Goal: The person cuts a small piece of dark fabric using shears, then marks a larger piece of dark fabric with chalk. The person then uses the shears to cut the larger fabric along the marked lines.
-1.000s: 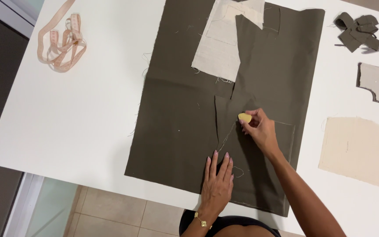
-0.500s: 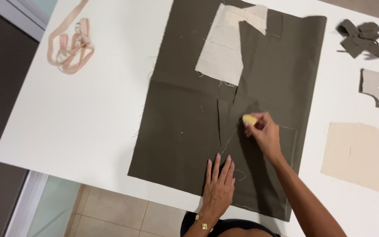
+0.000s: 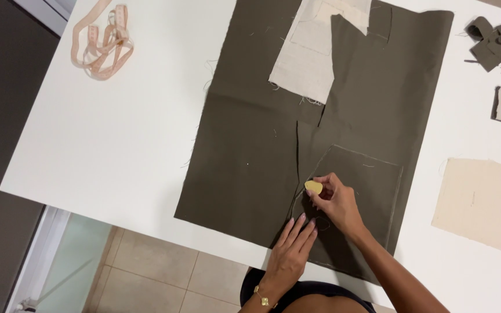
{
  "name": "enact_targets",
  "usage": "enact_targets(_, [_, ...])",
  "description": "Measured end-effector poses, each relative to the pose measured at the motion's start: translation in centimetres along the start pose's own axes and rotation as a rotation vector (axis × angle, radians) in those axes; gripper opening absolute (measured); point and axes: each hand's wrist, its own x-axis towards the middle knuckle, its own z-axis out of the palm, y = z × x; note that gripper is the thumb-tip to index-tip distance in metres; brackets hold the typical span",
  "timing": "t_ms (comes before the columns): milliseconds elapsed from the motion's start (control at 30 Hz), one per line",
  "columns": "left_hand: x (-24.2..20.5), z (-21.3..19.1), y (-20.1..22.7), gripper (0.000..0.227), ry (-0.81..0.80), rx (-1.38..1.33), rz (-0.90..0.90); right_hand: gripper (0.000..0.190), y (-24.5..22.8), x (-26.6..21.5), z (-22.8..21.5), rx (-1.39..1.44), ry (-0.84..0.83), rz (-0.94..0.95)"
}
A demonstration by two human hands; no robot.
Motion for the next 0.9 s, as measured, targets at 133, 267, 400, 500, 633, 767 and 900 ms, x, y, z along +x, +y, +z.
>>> enact_targets(133, [0.2, -0.4, 0.0, 0.041, 0.011, -0.020, 0.010, 0.026, 0.9, -0.7, 0.8, -0.079, -0.024, -0.006])
enact_targets(267, [0.2, -0.6, 0.1, 0.040, 0.019, -0.005, 0.038, 0.024, 1.3, -1.2, 1.3, -0.082, -0.049, -0.066])
enact_targets(400, [0.0, -0.5, 0.1, 0.037, 0.030, 0.026, 0.040, 0.023, 1.2, -1.7, 1.8, -0.094, -0.072, -0.077])
enact_targets(500, [-0.2, -0.4, 0.1, 0.037, 0.033, 0.013, 0.028, 0.026, 0.9, -2.1, 1.8, -0.067, -0.140, -0.070])
enact_targets(633, [-0.3, -0.8, 0.2, 0.034, 0.032, -0.026, 0.092, 0.026, 0.8, -2.2, 1.2, 0.075, -0.080, 0.028])
enact_targets(767, [-1.9, -0.8, 0.2, 0.027, 0.046, -0.028, 0.227, 0.024, 2.9, -2.6, 1.5, -0.106, -0.131, -0.092])
enact_targets(900, [-3.2, -1.3, 0.0, 0.032, 0.036, -0.024, 0.202, 0.027, 3.1, -3.7, 2.4, -0.159, -0.196, -0.153])
